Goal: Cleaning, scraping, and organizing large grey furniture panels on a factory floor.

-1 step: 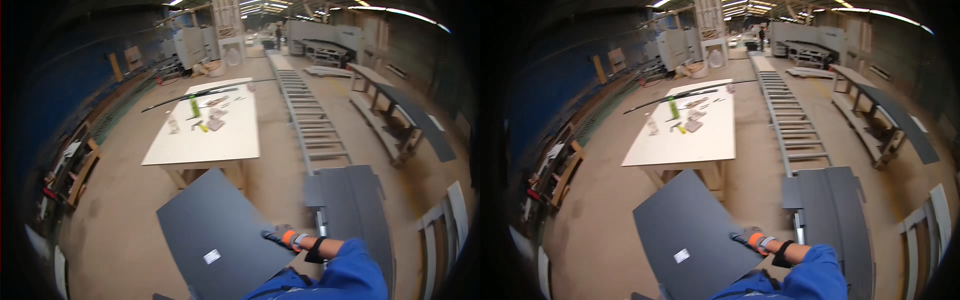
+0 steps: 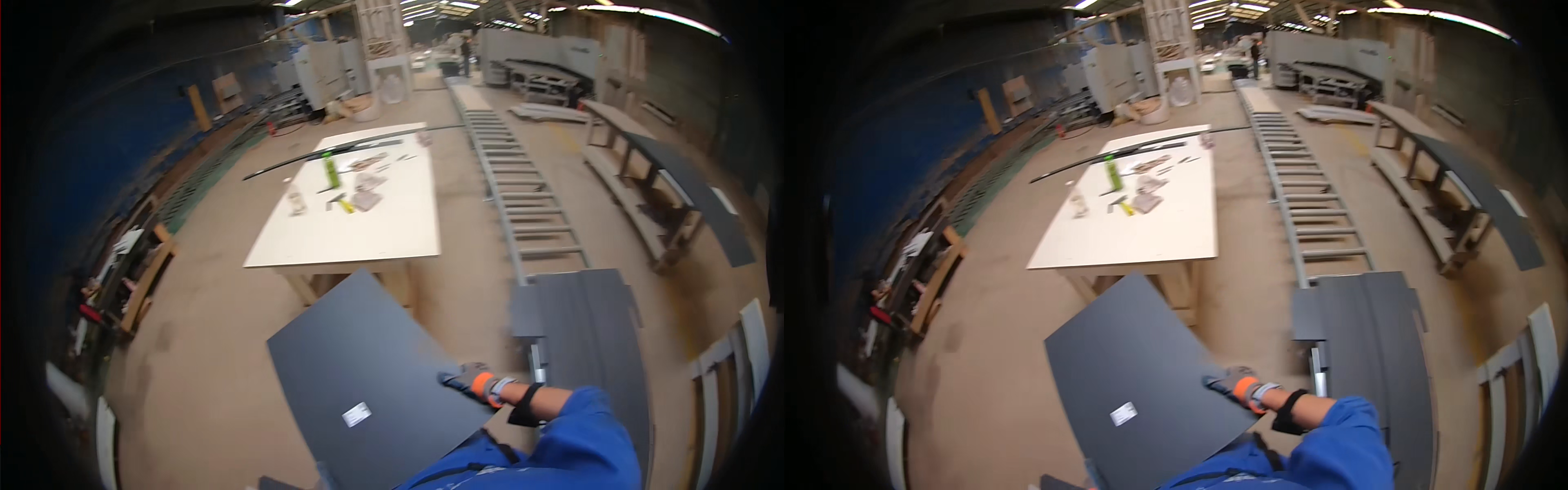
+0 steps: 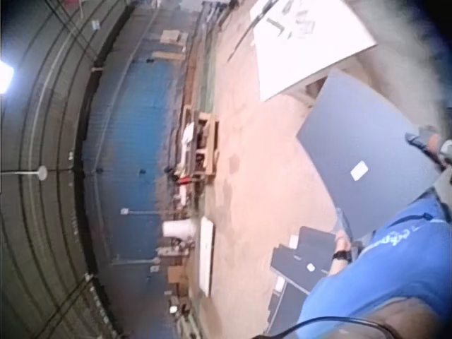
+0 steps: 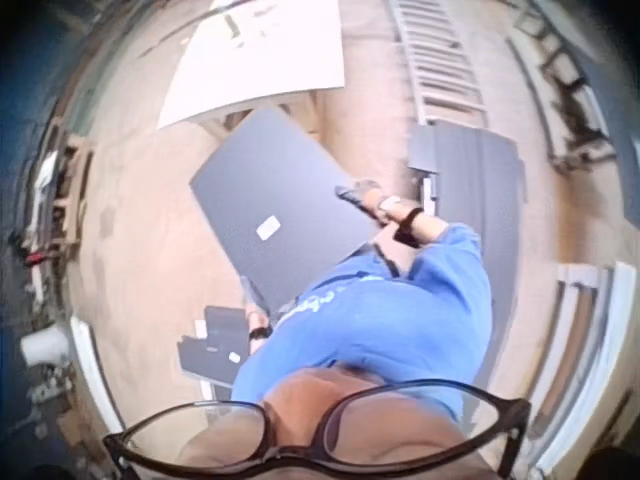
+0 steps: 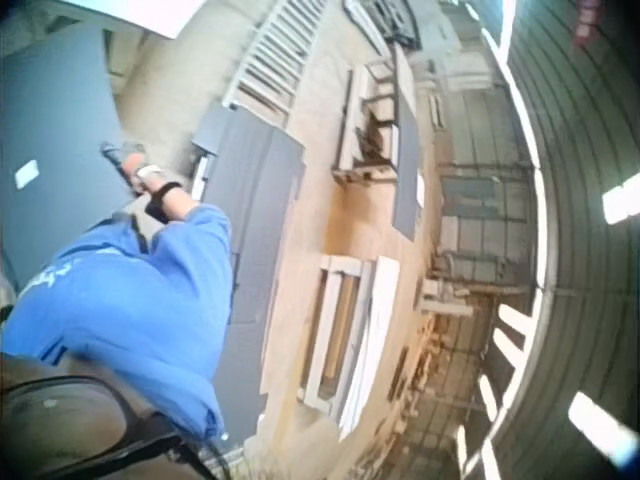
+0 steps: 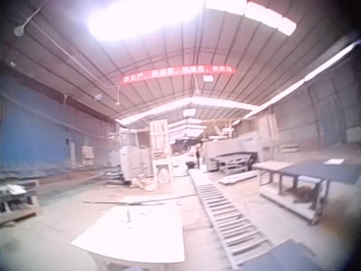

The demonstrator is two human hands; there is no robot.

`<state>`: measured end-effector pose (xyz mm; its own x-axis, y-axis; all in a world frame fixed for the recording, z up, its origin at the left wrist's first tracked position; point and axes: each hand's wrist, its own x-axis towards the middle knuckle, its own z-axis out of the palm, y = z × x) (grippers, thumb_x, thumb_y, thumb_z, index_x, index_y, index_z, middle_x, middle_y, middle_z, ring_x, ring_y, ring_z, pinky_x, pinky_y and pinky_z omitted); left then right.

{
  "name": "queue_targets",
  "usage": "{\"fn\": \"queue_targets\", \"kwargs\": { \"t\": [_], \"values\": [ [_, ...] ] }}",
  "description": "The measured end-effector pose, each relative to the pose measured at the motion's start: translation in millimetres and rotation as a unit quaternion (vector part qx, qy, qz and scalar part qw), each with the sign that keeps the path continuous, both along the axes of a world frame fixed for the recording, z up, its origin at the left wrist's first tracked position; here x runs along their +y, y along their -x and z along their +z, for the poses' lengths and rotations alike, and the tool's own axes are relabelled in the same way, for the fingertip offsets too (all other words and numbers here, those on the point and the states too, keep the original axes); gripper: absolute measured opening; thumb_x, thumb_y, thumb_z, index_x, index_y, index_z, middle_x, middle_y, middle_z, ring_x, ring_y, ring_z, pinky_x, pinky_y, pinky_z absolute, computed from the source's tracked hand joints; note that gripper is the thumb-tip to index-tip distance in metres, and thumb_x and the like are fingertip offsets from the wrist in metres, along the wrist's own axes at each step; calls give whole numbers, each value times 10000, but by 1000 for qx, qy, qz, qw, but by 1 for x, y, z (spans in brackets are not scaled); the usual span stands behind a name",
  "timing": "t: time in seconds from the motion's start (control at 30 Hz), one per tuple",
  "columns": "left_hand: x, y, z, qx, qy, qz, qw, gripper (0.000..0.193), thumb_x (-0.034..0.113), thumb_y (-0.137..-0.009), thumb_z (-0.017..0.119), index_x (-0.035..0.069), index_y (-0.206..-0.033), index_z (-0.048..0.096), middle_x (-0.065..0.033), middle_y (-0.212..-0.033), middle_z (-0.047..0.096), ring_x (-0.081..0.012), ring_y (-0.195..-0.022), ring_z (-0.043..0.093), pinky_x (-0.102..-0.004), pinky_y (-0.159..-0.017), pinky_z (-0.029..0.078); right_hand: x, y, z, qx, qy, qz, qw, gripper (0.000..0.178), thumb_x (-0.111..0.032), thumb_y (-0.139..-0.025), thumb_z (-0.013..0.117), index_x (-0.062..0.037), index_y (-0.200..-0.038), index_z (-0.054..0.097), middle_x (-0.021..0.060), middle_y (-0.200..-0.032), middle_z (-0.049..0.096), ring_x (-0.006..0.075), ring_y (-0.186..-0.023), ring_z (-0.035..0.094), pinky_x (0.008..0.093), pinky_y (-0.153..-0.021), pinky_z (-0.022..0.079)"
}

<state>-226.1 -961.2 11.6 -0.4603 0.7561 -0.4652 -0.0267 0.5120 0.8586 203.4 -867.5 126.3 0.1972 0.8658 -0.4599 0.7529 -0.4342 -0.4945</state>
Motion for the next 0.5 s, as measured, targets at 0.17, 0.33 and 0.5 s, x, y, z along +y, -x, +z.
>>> {"fn": "queue_targets", "kwargs": {
  "t": [0.17, 0.33, 0.5],
  "values": [
    [73, 41, 13, -26, -22, 64, 997, 537, 456, -903, 541, -38, -1093, 633, -158, -1004, 676, -255, -860, 634, -369, -770, 507, 111, 45, 57, 120, 62, -25, 991, 821, -671, -727, 557, 63, -1085, 636, 245, -1059, 646, 357, -1004, 620, 402, -863, 477],
    [151, 45, -8, -94, -32, 125, 987, 544, 459, -901, 542, -40, -1098, 632, -169, -1006, 677, -254, -856, 635, -371, -767, 508, 237, 51, 2, 89, 53, 29, 994, 855, -669, -722, 566, 96, -1101, 616, 275, -1116, 614, 382, -1035, 602, 398, -881, 468],
    [280, 26, -59, -188, 21, 191, 963, 581, 483, -904, 544, 7, -1237, 527, -131, -1147, 609, -285, -1016, 590, -441, -876, 504, 405, 43, -7, 66, 75, 97, 990, 807, -665, -729, 561, 62, -1069, 651, 237, -1046, 655, 345, -979, 638, 389, -845, 492]
  ]
}}
